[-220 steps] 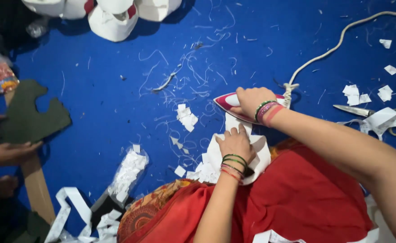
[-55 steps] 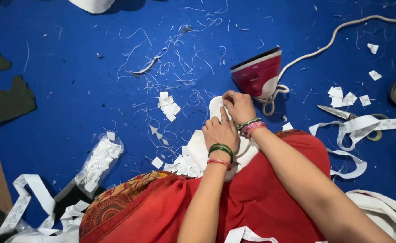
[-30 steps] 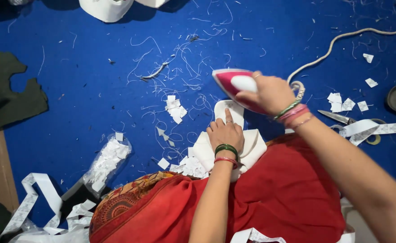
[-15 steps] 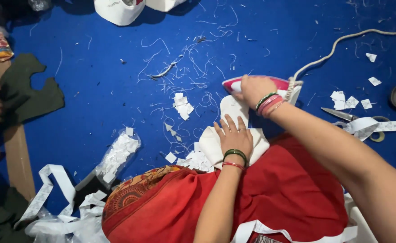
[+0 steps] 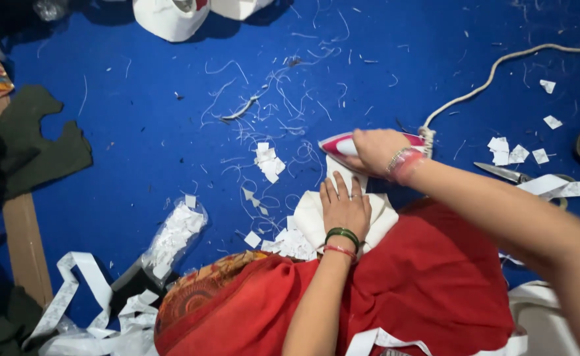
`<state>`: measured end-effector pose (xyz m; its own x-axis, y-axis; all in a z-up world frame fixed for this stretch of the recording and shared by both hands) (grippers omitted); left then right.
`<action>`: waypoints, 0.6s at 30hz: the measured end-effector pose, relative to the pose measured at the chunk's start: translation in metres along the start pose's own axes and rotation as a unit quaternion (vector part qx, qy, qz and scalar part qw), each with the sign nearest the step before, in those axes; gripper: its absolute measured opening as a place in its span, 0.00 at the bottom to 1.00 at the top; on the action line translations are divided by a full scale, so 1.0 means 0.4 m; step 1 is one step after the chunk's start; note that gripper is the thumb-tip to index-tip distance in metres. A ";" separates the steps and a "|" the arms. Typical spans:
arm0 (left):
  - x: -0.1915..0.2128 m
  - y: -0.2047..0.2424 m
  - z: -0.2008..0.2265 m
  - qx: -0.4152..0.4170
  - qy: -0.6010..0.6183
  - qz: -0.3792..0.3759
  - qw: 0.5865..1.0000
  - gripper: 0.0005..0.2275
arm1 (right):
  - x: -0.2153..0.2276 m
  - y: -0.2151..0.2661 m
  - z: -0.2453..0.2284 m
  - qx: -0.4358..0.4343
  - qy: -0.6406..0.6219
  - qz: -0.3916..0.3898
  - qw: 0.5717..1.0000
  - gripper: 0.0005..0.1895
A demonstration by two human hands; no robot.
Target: Iron and assemble white fabric shoe components on the workshop floor.
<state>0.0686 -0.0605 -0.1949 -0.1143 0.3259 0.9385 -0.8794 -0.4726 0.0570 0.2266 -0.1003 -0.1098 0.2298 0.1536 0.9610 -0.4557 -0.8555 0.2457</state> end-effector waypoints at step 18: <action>0.040 -0.023 0.005 0.019 0.045 -0.052 0.997 0.19 | -0.010 0.007 0.002 -0.013 0.017 -0.035 0.999 0.29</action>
<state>0.0757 -0.0527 -0.1797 -0.0653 0.4460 0.8926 -0.8710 -0.4620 0.1671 0.2251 -0.1038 -0.1130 0.2330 0.2286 0.9452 -0.4614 -0.8296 0.3144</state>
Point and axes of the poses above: each hand's wrist, its own y-axis away from the middle knuckle, its own x-axis out of the back of the hand, z = x × y, the point moved 2 cm from there along -y, towards the middle knuckle, and after that the axes turned 15 degrees about x, right-handed, at the moved point
